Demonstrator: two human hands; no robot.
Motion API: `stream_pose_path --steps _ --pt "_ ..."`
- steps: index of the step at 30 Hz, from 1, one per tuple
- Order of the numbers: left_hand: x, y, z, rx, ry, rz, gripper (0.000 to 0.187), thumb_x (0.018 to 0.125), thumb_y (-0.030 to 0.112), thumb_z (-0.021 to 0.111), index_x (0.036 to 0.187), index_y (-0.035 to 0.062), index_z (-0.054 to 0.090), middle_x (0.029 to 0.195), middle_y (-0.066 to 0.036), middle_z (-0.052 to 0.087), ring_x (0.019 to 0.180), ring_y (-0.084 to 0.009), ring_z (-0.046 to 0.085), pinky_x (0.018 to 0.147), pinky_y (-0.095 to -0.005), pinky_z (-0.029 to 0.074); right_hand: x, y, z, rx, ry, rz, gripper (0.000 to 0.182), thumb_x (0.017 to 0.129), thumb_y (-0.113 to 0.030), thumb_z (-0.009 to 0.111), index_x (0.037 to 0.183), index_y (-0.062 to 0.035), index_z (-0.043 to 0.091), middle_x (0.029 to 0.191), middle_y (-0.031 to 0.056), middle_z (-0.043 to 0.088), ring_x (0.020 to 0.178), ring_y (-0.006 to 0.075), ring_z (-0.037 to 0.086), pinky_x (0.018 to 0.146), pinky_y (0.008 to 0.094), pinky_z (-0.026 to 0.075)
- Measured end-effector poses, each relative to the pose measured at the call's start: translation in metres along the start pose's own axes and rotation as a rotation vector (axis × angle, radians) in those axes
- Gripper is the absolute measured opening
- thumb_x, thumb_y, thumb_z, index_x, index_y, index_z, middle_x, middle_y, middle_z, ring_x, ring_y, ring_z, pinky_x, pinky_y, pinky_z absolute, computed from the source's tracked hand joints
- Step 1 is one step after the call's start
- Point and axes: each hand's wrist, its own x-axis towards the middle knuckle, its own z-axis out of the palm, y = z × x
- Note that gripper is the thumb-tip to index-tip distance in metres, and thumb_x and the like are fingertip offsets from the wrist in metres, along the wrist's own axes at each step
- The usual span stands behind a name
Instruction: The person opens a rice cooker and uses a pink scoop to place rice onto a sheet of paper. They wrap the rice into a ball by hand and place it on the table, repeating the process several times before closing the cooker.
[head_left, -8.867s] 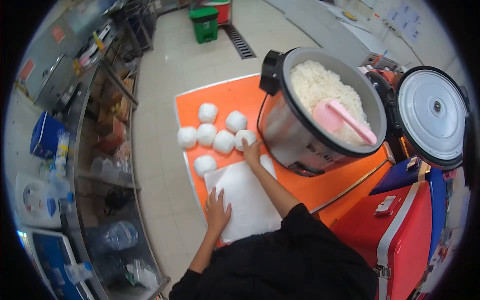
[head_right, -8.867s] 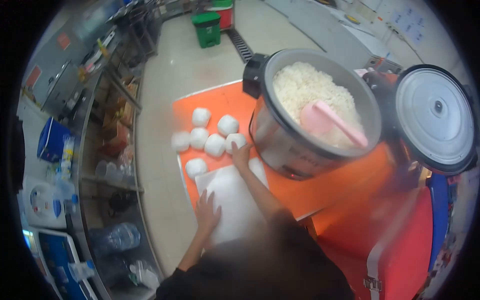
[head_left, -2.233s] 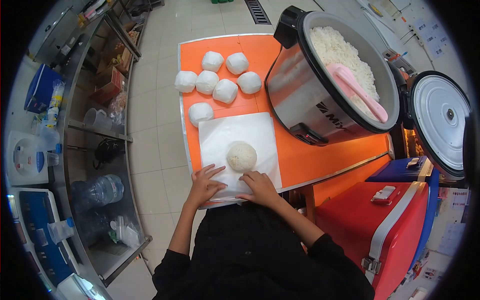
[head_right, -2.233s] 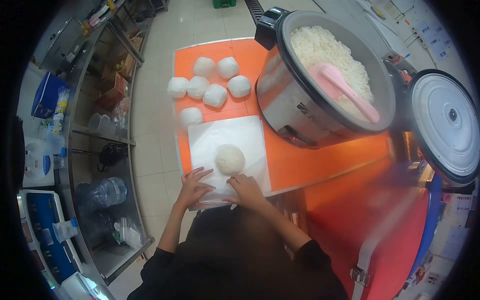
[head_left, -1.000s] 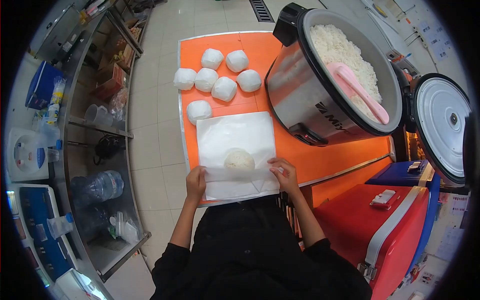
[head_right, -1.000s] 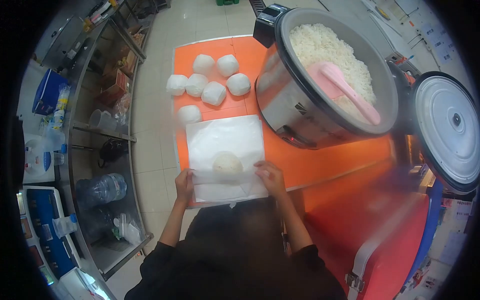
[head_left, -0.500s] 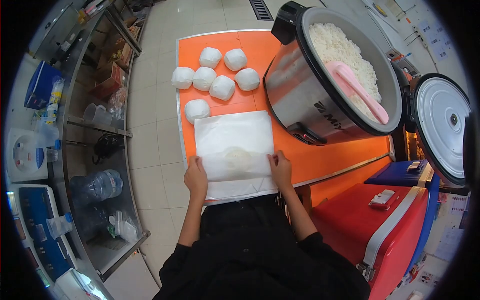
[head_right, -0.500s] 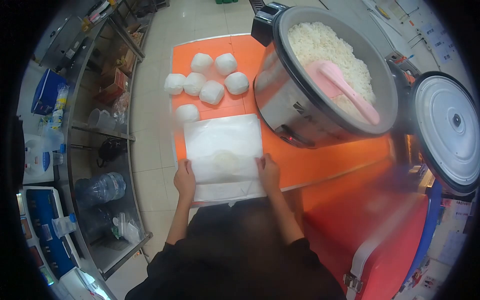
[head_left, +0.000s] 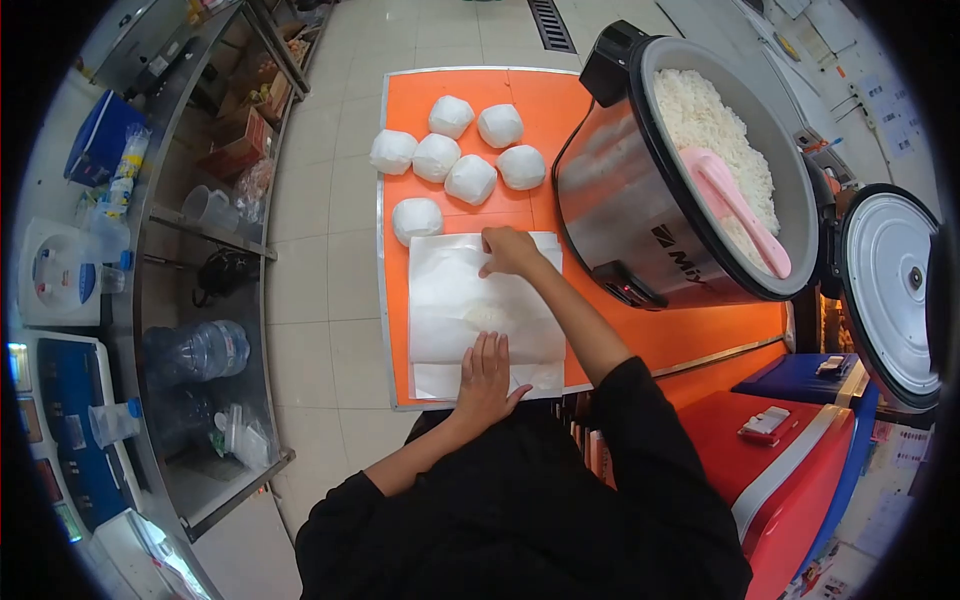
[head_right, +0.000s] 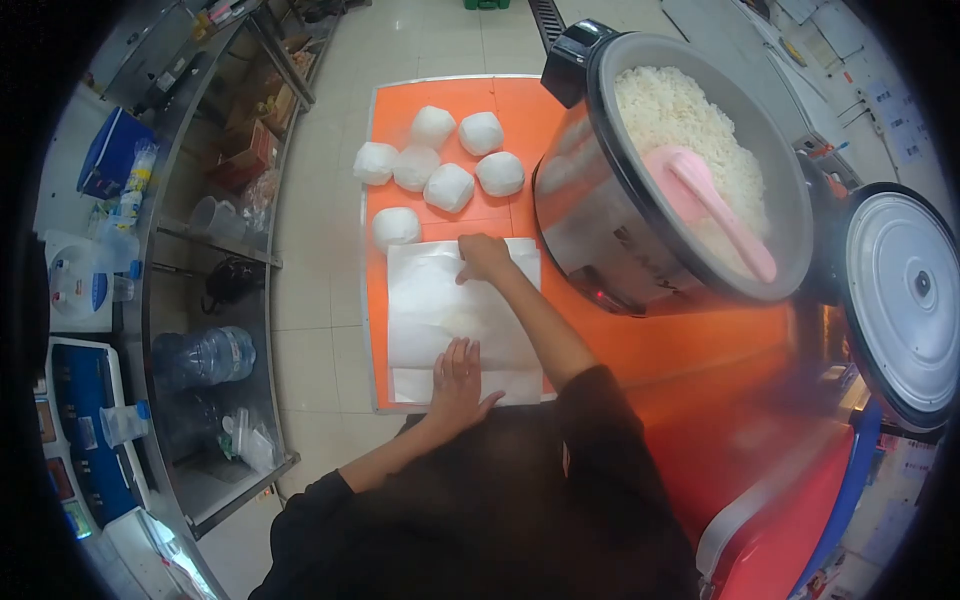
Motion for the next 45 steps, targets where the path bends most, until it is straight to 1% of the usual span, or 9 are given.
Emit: stream_pose_path --steps 8,12,16,20,22,26,36,41,45 --pt "0.003 0.008 -0.005 -0.025 -0.038 -0.097 0.088 0.079 0.054 0.053 0.136 -0.0061 0.022 0.139 -0.028 0.019 0.132 -0.0394 0.016 0.102 -0.0510 0.019 -0.035 0.011 0.008 0.185 0.157 -0.585 0.023 0.069 -0.018 0.069 0.091 -0.0098 0.065 0.077 0.0137 0.063 0.076 0.0298 0.061 0.067 0.0387 0.046" --pt "0.005 0.004 0.007 0.151 -0.016 -0.117 0.083 0.078 0.060 0.047 0.135 0.0002 0.031 0.138 -0.022 0.029 0.130 -0.0313 0.025 0.103 -0.0438 0.011 -0.118 -0.019 0.008 -0.002 0.077 -0.329 0.023 0.077 -0.015 0.053 0.097 -0.0134 0.064 0.085 0.0113 0.065 0.070 0.0288 0.062 0.065 0.0400 0.049" --pt "-0.011 -0.029 0.029 -0.008 -0.047 -0.070 0.068 0.081 0.052 0.048 0.127 0.0030 0.041 0.124 -0.014 0.044 0.117 -0.0235 0.038 0.100 -0.0425 0.017 -0.151 -0.011 0.096 0.305 0.603 -0.360 0.035 0.077 -0.015 0.055 0.111 -0.0070 0.056 0.113 0.0141 0.058 0.105 0.0285 0.056 0.087 0.0397 0.045" --pt "-0.014 -0.045 -0.001 -0.306 -0.687 -0.333 0.053 0.082 0.035 0.051 0.127 0.0079 0.042 0.123 -0.008 0.047 0.118 -0.0212 0.040 0.101 -0.0417 0.016 -0.164 -0.036 0.096 0.205 0.595 -0.293 0.051 0.074 -0.013 0.059 0.122 -0.0018 0.046 0.129 0.0166 0.046 0.121 0.0297 0.043 0.097 0.0429 0.038" --pt "-0.017 -0.041 0.010 0.078 0.426 0.118 0.053 0.081 0.026 0.054 0.129 0.0077 0.040 0.131 -0.007 0.043 0.124 -0.0180 0.036 0.102 -0.0409 0.013 -0.171 -0.038 0.099 0.181 0.530 -0.324 0.062 0.074 -0.014 0.062 0.129 -0.0001 0.037 0.133 0.0188 0.040 0.122 0.0327 0.040 0.097 0.0454 0.036" --pt "-0.013 -0.053 0.009 -0.154 0.081 -0.175 0.062 0.078 0.025 0.062 0.133 0.0099 0.037 0.140 -0.005 0.036 0.126 -0.0122 0.037 0.099 -0.0422 0.024 -0.183 -0.014 0.124 0.349 0.637 -0.145 0.067 0.071 -0.006 0.065 0.131 0.0017 0.035 0.130 0.0206 0.042 0.119 0.0346 0.043 0.096 0.0385 0.038" --pt "0.045 -0.115 -0.022 -0.650 -0.174 -0.355 0.017 0.071 0.028 0.067 0.067 0.0114 0.067 0.064 -0.005 0.062 0.071 -0.0213 0.060 0.071 -0.0391 0.034 -0.149 0.019 0.090 0.784 0.526 0.065 0.043 0.072 -0.005 0.067 0.109 -0.0035 0.045 0.066 0.0094 0.063 0.066 0.0285 0.064 0.064 0.0339 0.050" --pt "0.077 -0.085 -0.023 0.086 0.083 -0.089 0.014 0.070 0.015 0.064 0.084 0.0108 0.065 0.075 -0.008 0.063 0.076 -0.0276 0.060 0.075 -0.0389 0.036 -0.127 -0.020 0.057 -0.283 0.758 0.175 0.031 0.069 -0.001 0.060 0.097 -0.0006 0.048 0.070 0.0131 0.063 0.070 0.0311 0.063 0.065 0.0389 0.050" --pt "0.100 -0.109 -0.020 -0.071 -0.144 0.246 0.026 0.074 0.007 0.055 0.099 0.0118 0.063 0.076 -0.009 0.061 0.074 -0.0267 0.061 0.073 -0.0400 0.044 -0.098 -0.003 0.035 -0.147 0.048 0.174 0.009 0.073 -0.003 0.055 0.081 -0.0052 0.059 0.083 0.0122 0.062 0.080 0.0276 0.061 0.070 0.0381 0.049"
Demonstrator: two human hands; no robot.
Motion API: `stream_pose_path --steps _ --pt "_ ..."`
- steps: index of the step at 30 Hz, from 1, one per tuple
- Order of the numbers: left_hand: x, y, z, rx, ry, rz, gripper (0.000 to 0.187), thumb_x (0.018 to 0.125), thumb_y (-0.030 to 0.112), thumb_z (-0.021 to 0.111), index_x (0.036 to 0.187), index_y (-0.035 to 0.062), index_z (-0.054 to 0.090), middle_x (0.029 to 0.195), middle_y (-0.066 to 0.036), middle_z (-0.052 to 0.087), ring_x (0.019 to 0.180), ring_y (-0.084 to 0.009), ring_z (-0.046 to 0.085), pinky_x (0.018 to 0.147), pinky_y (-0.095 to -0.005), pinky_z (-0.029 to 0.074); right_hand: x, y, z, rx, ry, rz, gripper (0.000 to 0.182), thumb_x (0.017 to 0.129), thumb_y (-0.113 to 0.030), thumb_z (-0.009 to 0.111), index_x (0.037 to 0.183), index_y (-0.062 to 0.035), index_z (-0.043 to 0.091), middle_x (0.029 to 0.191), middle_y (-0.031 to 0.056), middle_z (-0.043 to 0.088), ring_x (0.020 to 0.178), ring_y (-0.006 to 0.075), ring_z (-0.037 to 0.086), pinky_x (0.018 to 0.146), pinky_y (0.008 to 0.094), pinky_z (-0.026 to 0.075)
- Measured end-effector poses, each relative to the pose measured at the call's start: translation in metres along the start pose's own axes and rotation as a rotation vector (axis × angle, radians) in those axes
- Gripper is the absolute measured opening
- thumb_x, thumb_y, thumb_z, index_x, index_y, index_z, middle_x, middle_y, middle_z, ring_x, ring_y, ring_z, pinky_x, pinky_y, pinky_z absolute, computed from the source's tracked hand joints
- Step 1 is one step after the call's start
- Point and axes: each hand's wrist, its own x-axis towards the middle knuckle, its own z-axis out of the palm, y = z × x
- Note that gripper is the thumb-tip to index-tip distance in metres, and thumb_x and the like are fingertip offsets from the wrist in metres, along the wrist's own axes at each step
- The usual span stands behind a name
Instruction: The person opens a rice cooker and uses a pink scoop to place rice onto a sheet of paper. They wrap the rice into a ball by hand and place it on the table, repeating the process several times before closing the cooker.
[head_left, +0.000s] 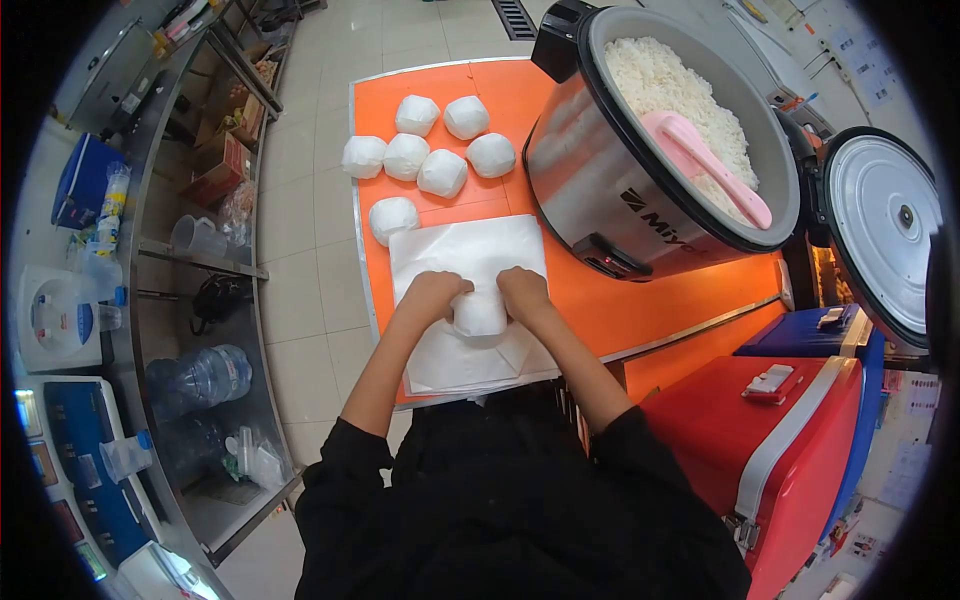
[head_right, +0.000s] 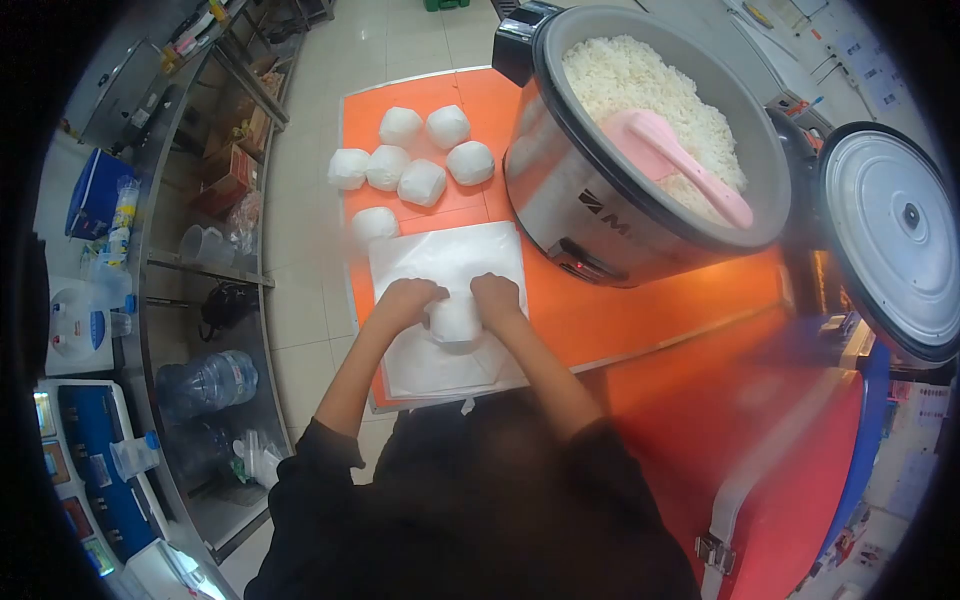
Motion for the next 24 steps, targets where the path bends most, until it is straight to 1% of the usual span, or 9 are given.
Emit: stream_pose_path --steps 1,4,6,9,13,14,19,21,24 --pt "0.002 -0.005 -0.002 -0.096 -0.140 0.055 0.029 0.076 0.006 0.053 0.103 0.0121 0.062 0.076 -0.009 0.061 0.075 -0.0266 0.061 0.070 -0.0385 0.047 -0.007 0.002 0.002 0.000 0.004 0.001 0.009 0.073 -0.003 0.055 0.081 -0.0052 0.059 0.083 0.0122 0.062 0.080 0.0276 0.061 0.070 0.0381 0.049" --pt "-0.041 0.040 0.024 -0.106 0.058 -0.374 0.038 0.079 0.006 0.050 0.116 0.0117 0.054 0.085 -0.014 0.064 0.077 -0.0299 0.063 0.063 -0.0401 0.050 -0.039 -0.005 0.038 0.119 0.235 -0.031 0.015 0.073 -0.003 0.055 0.087 -0.0054 0.061 0.086 0.0104 0.062 0.079 0.0277 0.061 0.067 0.0368 0.049" --pt "-0.056 0.060 0.050 -0.282 0.312 -0.487 0.042 0.080 0.004 0.050 0.122 0.0092 0.051 0.093 -0.017 0.064 0.078 -0.0316 0.063 0.063 -0.0373 0.051 -0.056 -0.010 0.071 0.401 0.724 -0.020 0.025 0.070 -0.002 0.060 0.095 -0.0037 0.062 0.085 0.0098 0.063 0.076 0.0294 0.061 0.068 0.0355 0.050" --pt "-0.066 0.068 0.069 -0.344 0.420 -0.471 0.048 0.079 0.004 0.052 0.126 0.0031 0.044 0.105 -0.021 0.059 0.091 -0.0314 0.061 0.070 -0.0362 0.051 -0.060 -0.020 0.087 0.452 0.874 0.022 0.035 0.069 0.000 0.062 0.104 -0.0034 0.061 0.089 0.0085 0.061 0.078 0.0276 0.060 0.069 0.0338 0.049" --pt "-0.076 0.077 0.051 -0.026 0.360 -0.288 0.065 0.078 0.010 0.057 0.134 -0.0076 0.027 0.131 -0.025 0.041 0.121 -0.0323 0.043 0.094 -0.0436 0.039 -0.068 -0.021 0.087 0.528 0.733 -0.044 0.050 0.071 0.007 0.053 0.121 0.0007 0.049 0.125 0.0195 0.046 0.115 0.0349 0.044 0.093 0.0388 0.040" --pt "-0.076 0.073 0.056 -0.172 0.268 -0.309 0.074 0.078 0.014 0.058 0.136 -0.0089 0.017 0.137 -0.026 0.031 0.129 -0.0334 0.032 0.102 -0.0485 0.028 -0.073 -0.021 0.082 0.422 0.576 -0.043 0.062 0.073 0.000 0.051 0.132 0.0014 0.034 0.137 0.0237 0.031 0.129 0.0376 0.026 0.104 0.0427 0.026" --pt "-0.068 0.072 0.057 -0.325 0.287 -0.331 0.071 0.082 0.015 0.055 0.137 -0.0082 0.017 0.139 -0.027 0.026 0.130 -0.0347 0.030 0.102 -0.0477 0.028 -0.071 -0.042 0.056 0.528 0.261 0.111 0.078 0.076 -0.019 0.055 0.140 0.0021 0.013 0.139 0.0250 0.028 0.133 0.0341 0.021 0.108 0.0399 0.014" --pt "-0.064 0.080 0.049 -0.390 0.341 -0.353 0.071 0.083 0.015 0.054 0.137 -0.0078 0.015 0.141 -0.026 0.023 0.130 -0.0364 0.027 0.103 -0.0476 0.026 -0.058 -0.046 0.055 1.506 0.547 -0.091 0.069 0.081 -0.017 0.056 0.137 0.0006 0.019 0.133 0.0213 0.035 0.128 0.0278 0.031 0.104 0.0390 0.026" --pt "-0.055 0.088 0.030 -0.556 0.519 -0.149 0.076 0.086 0.024 0.053 0.139 -0.0047 0.006 0.145 -0.027 0.007 0.134 -0.0378 0.015 0.107 -0.0435 0.020 -0.055 -0.066 0.024 2.144 0.434 0.102 0.057 0.086 -0.015 0.056 0.134 -0.0039 0.026 0.124 0.0153 0.042 0.116 0.0222 0.041 0.095 0.0337 0.038"
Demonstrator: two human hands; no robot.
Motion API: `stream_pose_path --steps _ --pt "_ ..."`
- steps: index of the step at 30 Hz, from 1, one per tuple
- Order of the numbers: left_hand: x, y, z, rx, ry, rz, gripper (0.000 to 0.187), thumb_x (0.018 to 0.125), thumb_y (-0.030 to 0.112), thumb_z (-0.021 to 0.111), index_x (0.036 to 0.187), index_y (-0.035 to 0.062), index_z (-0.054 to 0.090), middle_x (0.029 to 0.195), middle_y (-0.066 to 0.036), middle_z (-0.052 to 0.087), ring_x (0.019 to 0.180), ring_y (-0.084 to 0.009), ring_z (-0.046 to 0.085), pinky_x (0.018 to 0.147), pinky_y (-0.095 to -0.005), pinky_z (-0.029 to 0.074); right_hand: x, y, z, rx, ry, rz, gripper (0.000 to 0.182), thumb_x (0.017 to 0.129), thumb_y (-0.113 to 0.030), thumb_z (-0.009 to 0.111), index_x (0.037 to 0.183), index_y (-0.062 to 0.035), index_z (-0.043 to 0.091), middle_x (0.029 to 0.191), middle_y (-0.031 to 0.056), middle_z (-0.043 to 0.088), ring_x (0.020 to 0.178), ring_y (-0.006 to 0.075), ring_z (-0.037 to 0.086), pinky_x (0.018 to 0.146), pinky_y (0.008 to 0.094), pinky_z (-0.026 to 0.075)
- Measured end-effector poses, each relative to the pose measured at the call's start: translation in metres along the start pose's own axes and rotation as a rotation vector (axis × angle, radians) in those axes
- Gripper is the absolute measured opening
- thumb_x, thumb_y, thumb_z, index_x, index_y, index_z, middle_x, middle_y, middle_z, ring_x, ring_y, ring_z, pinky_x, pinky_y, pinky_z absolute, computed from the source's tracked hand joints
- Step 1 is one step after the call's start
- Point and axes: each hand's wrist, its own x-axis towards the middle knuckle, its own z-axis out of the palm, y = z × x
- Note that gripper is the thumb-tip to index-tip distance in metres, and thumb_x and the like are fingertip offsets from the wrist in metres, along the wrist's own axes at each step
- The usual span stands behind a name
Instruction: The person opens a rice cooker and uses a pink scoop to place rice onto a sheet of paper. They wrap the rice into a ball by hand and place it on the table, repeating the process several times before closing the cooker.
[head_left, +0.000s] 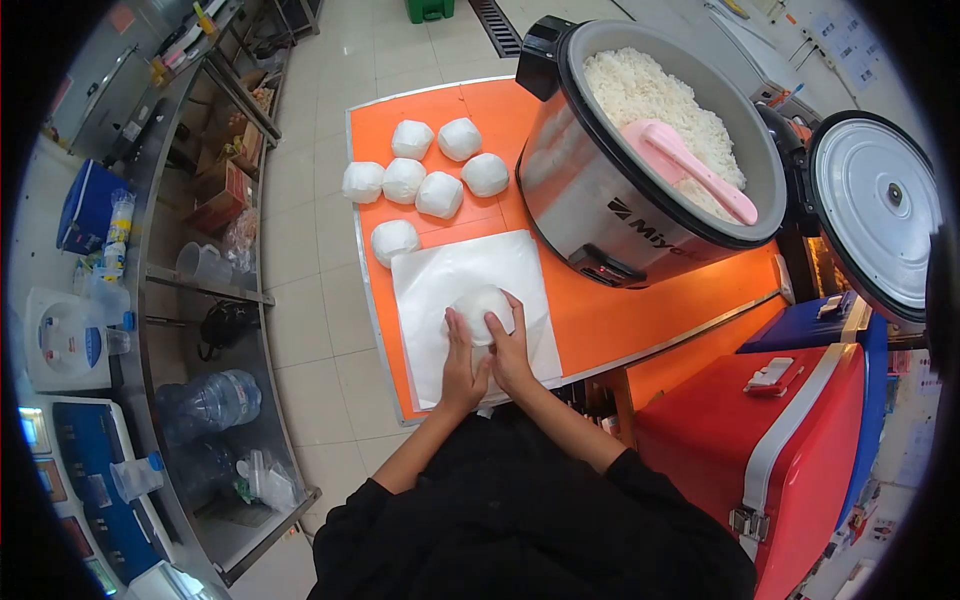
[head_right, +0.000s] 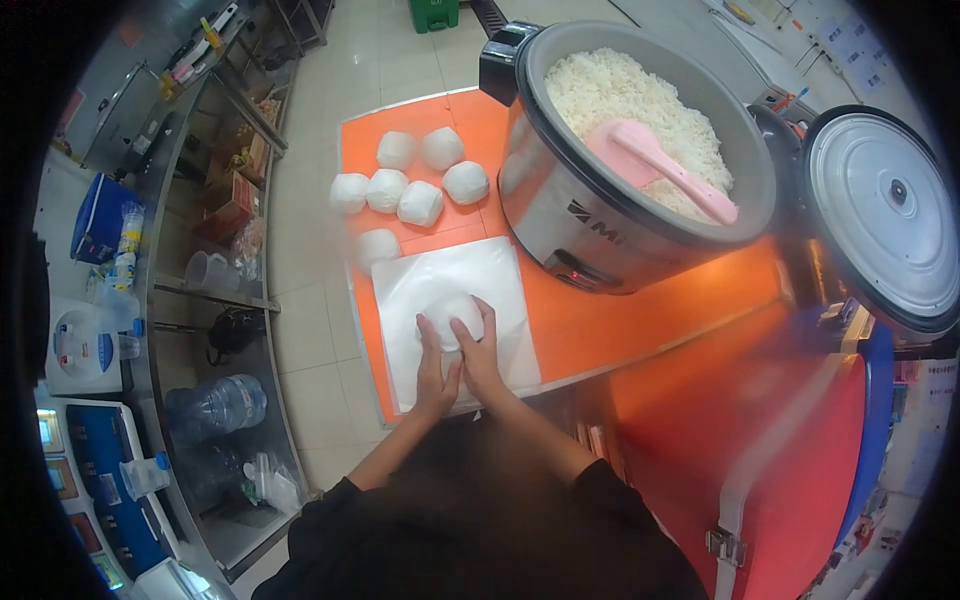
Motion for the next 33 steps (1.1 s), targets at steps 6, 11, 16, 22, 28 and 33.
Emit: stream_pose_path --steps 6,11,16,22,28,33 --pt "0.045 0.100 -0.029 -0.864 0.356 -0.406 0.075 0.084 0.020 0.059 0.138 -0.0029 0.013 0.141 -0.017 0.022 0.127 -0.0229 0.029 0.102 -0.0330 0.028 -0.016 -0.021 0.026 -0.109 -0.054 -0.119 0.058 0.083 -0.008 0.059 0.133 -0.0035 0.030 0.123 0.0135 0.043 0.110 0.0208 0.047 0.088 0.0296 0.042" --pt "0.055 0.066 -0.037 -1.071 0.426 -0.727 0.056 0.081 0.008 0.062 0.129 0.0009 0.032 0.125 -0.013 0.040 0.114 -0.0202 0.042 0.094 -0.0311 0.036 -0.004 -0.029 0.031 -0.493 -0.230 -0.294 0.065 0.077 -0.003 0.064 0.134 -0.0031 0.034 0.124 0.0106 0.045 0.111 0.0167 0.045 0.091 0.0291 0.040" --pt "0.075 0.013 -0.020 -1.220 0.510 -0.799 0.053 0.084 0.009 0.060 0.129 0.0011 0.032 0.124 -0.014 0.041 0.115 -0.0226 0.042 0.095 -0.0349 0.035 0.075 -0.025 0.012 -0.585 -0.277 0.000 0.071 0.072 -0.004 0.069 0.134 -0.0006 0.035 0.122 0.0105 0.049 0.100 0.0179 0.053 0.086 0.0280 0.043" --pt "0.042 -0.054 -0.015 0.061 -0.150 -0.254 0.059 0.077 0.027 0.064 0.128 0.0085 0.039 0.133 -0.020 0.035 0.128 -0.0338 0.028 0.103 -0.0455 0.024 0.188 -0.003 0.019 -0.864 0.202 -0.304 0.051 0.073 -0.017 0.070 0.109 0.0020 0.039 0.114 0.0209 0.046 0.098 0.0278 0.051 0.080 0.0357 0.044" --pt "0.026 -0.038 -0.031 0.363 -0.496 0.087 0.052 0.072 0.032 0.062 0.118 0.0097 0.050 0.132 -0.012 0.038 0.129 -0.0298 0.028 0.101 -0.0586 0.019 0.202 -0.006 0.041 -1.455 0.297 -0.557 0.068 0.071 -0.017 0.070 0.123 0.0064 0.033 0.129 0.0281 0.031 0.121 0.0422 0.028 0.095 0.0476 0.034" --pt "0.034 -0.030 -0.013 0.399 -0.588 0.093 0.053 0.071 0.019 0.060 0.122 0.0173 0.048 0.131 -0.009 0.039 0.127 -0.0289 0.030 0.099 -0.0607 0.023 0.054 -0.198 0.108 -1.473 0.038 -0.926 0.035 0.079 -0.004 0.055 0.113 0.0009 0.049 0.112 0.0186 0.051 0.107 0.0324 0.050 0.091 0.0403 0.040"
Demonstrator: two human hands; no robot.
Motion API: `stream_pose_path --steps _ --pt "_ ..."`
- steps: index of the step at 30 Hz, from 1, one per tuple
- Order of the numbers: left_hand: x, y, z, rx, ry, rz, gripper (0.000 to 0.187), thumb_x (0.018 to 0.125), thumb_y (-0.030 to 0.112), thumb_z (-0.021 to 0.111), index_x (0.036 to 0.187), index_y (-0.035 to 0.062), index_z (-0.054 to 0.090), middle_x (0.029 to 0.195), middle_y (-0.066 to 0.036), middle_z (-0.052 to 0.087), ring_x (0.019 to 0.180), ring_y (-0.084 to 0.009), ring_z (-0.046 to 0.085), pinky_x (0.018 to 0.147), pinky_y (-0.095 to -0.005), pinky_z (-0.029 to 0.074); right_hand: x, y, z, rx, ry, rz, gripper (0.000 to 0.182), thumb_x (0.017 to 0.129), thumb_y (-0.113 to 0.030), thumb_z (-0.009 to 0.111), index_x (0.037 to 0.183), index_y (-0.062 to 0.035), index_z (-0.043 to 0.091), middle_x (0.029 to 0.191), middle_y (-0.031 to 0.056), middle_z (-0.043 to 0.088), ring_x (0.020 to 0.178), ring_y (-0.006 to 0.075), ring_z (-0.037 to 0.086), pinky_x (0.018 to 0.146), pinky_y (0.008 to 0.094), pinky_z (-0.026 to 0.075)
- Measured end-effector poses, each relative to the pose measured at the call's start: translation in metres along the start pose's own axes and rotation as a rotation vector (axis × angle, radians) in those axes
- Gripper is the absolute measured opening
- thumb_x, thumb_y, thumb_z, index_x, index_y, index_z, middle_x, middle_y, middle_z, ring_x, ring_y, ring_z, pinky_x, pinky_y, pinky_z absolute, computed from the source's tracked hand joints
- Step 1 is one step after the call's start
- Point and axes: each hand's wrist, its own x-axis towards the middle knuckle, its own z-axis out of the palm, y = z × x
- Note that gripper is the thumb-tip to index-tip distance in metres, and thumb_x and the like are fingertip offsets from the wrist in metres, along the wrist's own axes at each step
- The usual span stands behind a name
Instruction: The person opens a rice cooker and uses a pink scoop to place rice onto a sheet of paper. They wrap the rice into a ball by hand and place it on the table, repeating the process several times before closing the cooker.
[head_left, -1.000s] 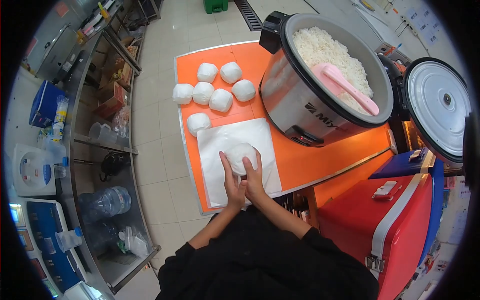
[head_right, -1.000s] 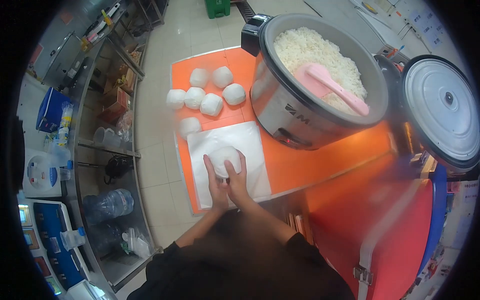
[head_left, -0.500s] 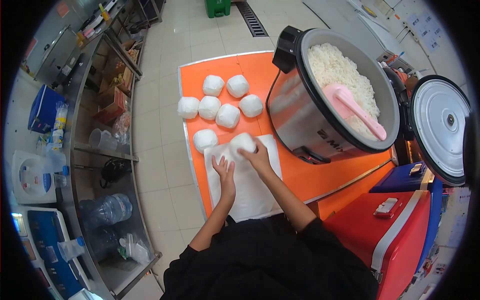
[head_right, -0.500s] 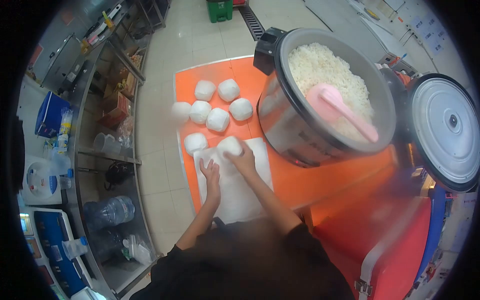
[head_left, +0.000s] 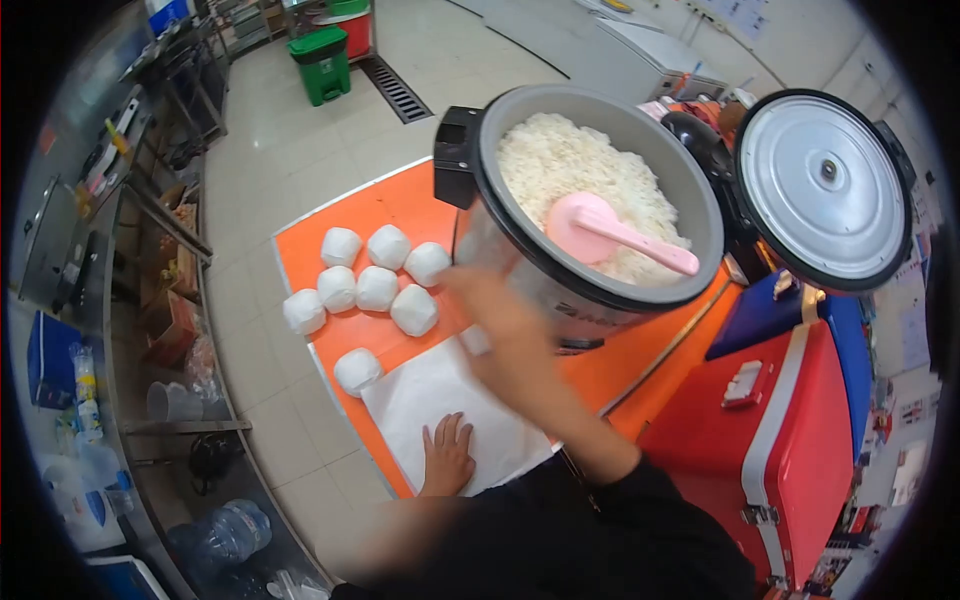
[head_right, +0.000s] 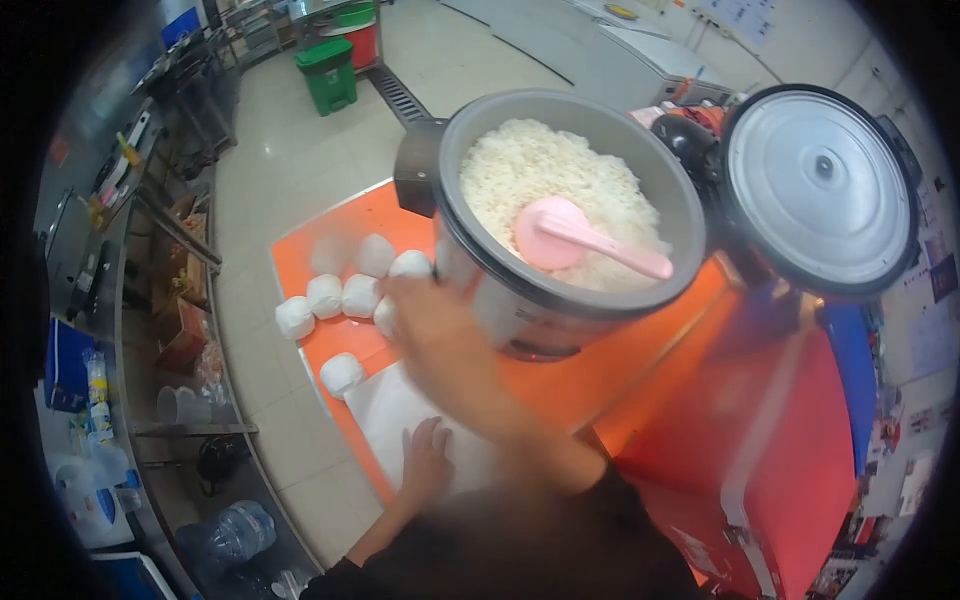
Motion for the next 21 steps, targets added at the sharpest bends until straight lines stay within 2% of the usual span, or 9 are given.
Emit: stream_pose_path --steps 1,2,3,4,7,13,16,17,21 --pt "0.001 0.001 0.003 -0.131 0.041 0.099 0.054 0.070 0.013 0.057 0.123 0.0191 0.048 0.130 -0.009 0.040 0.126 -0.0284 0.032 0.098 -0.0616 0.025 0.005 0.008 -0.041 -0.194 0.107 -0.050 0.029 0.079 -0.001 0.052 0.108 -0.0002 0.052 0.104 0.0173 0.056 0.100 0.0308 0.054 0.088 0.0390 0.042" --pt "0.003 0.003 0.006 -0.133 0.037 0.117 0.054 0.070 0.013 0.057 0.123 0.0191 0.048 0.130 -0.009 0.040 0.126 -0.0284 0.032 0.098 -0.0616 0.025 0.018 0.006 -0.082 -0.202 0.136 0.177 0.023 0.077 0.002 0.051 0.100 -0.0004 0.053 0.091 0.0169 0.057 0.093 0.0319 0.055 0.081 0.0394 0.043" --pt "0.004 0.007 0.009 -0.029 0.002 0.249 0.054 0.070 0.011 0.057 0.123 0.0189 0.047 0.129 -0.008 0.041 0.125 -0.0276 0.033 0.097 -0.0616 0.026 0.033 0.030 -0.113 -0.377 0.200 0.014 0.023 0.075 0.001 0.054 0.097 -0.0016 0.054 0.087 0.0178 0.056 0.089 0.0333 0.054 0.076 0.0404 0.042" --pt "0.004 0.012 0.012 0.075 -0.031 0.377 0.055 0.071 0.009 0.057 0.124 0.0186 0.047 0.128 -0.007 0.041 0.124 -0.0268 0.034 0.095 -0.0615 0.028 0.036 0.062 -0.131 -0.593 0.067 0.032 0.025 0.073 -0.001 0.058 0.098 -0.0029 0.054 0.090 0.0180 0.056 0.090 0.0332 0.054 0.077 0.0403 0.042" --pt "0.006 0.025 0.018 0.086 -0.093 0.303 0.056 0.072 0.019 0.061 0.125 0.0193 0.046 0.119 -0.007 0.045 0.116 -0.0291 0.039 0.093 -0.0648 0.028 0.065 0.084 -0.148 -0.784 -0.918 0.406 0.032 0.077 -0.011 0.060 0.104 0.0024 0.050 0.097 0.0196 0.056 0.089 0.0361 0.056 0.078 0.0428 0.043" --pt "0.014 0.067 0.018 0.119 -0.136 0.090 0.063 0.071 0.042 0.066 0.126 0.0199 0.045 0.116 -0.010 0.043 0.111 -0.0369 0.037 0.091 -0.0699 0.023 0.057 0.146 -0.139 -0.715 -0.617 0.084 0.035 0.089 -0.018 0.040 0.118 0.0005 0.036 0.084 0.0239 0.060 0.084 0.0383 0.059 0.072 0.0455 0.045" --pt "0.017 0.072 0.029 0.189 -0.123 0.061 0.072 0.067 0.054 0.065 0.127 0.0213 0.043 0.117 -0.012 0.042 0.113 -0.0411 0.035 0.090 -0.0727 0.019 0.103 0.130 -0.165 -0.805 -0.550 0.249 0.033 0.090 -0.023 0.038 0.114 -0.0010 0.039 0.075 0.0195 0.062 0.075 0.0385 0.061 0.067 0.0457 0.047" --pt "0.017 0.072 0.031 0.174 -0.135 0.055 0.073 0.067 0.058 0.062 0.127 0.0214 0.042 0.117 -0.013 0.043 0.114 -0.0417 0.034 0.089 -0.0735 0.019 0.107 0.153 -0.168 -0.882 -0.385 0.074 0.029 0.088 -0.024 0.042 0.105 -0.0024 0.050 0.072 0.0157 0.063 0.068 0.0363 0.061 0.062 0.0448 0.048" --pt "0.021 0.063 0.028 0.098 -0.180 0.052 0.077 0.069 0.070 0.051 0.129 0.0219 0.044 0.114 -0.015 0.045 0.114 -0.0422 0.033 0.086 -0.0749 0.018 0.131 0.222 -0.161 -0.951 -0.309 -0.121 0.024 0.081 -0.020 0.047 0.073 -0.0052 0.064 0.070 0.0133 0.063 0.065 0.0316 0.062 0.059 0.0413 0.048"
